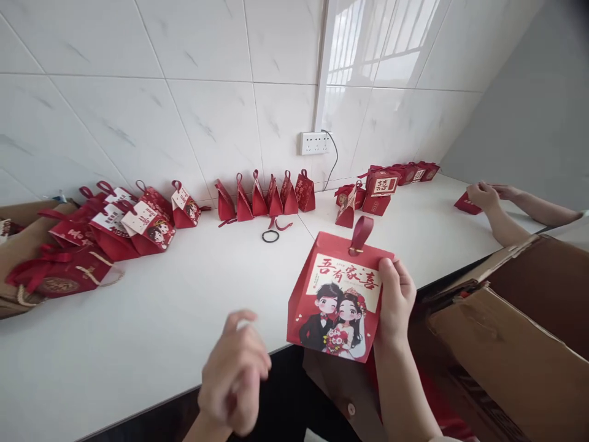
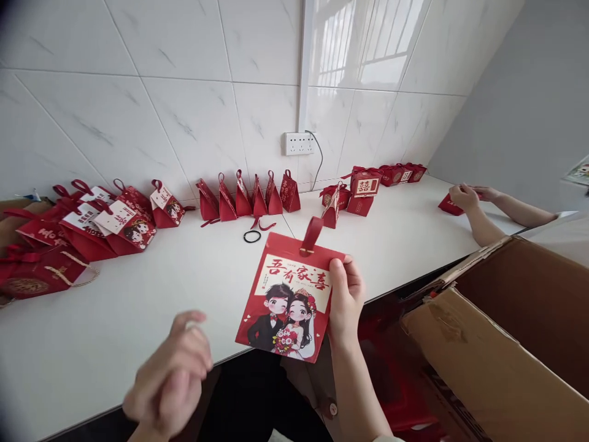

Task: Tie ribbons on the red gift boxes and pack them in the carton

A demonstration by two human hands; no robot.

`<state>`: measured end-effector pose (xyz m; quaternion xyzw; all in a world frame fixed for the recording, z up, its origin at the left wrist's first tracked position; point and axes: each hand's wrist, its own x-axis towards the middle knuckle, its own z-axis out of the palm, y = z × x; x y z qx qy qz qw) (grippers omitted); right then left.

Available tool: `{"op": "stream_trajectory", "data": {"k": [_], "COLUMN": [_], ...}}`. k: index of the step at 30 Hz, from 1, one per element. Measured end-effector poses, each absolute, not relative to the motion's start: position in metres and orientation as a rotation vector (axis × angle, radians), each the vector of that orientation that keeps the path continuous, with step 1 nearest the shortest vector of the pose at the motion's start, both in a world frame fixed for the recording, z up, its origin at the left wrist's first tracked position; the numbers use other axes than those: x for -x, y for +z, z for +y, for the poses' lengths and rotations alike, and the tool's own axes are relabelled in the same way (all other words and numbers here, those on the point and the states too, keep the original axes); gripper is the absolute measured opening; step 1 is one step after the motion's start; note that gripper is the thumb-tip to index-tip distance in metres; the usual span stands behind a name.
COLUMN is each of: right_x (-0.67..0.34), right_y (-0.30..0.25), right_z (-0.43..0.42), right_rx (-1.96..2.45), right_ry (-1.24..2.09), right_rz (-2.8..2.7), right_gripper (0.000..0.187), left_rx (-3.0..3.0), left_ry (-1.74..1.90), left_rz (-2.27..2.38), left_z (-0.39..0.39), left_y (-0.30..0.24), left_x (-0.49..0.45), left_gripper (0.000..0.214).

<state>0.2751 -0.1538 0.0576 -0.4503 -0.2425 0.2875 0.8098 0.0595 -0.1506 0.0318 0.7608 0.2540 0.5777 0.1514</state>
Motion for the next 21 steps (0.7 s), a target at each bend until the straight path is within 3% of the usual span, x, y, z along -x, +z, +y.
{"op": "stream_trajectory", "data": {"k": [3, 6, 10, 21], "right_x": [-0.264, -0.254, -0.25, -0.262], "right_y": [0.059, 0.063, 0.066, 0.064], "right_z": [-0.157, -0.16, -0.16, -0.159], "right_rx": [0.972, 0.998, 1.015, 1.006], "right_ry": [0.697, 0.765, 0.798, 0.654], "right_rz": [-0.631, -0.712, -0.808, -1.171], "right_gripper": [0.025, 0.025, 0.025, 0.021], "left_rx": [-1.917, -1.814, -1.663, -1.626], "left_ry": [1.728, 1.32, 0.964, 1.002], "left_rz": [0.796, 0.865, 0.869, 0.83], "left_z": [-0.127, -0.108, -0.1, -0.095], "left_y": [0.061, 0.084, 0.097, 0.117], "left_x": [-0.074, -0.088, -0.097, -0.103], "left_gripper": [0.012, 0.044, 0.033, 0.025]}}
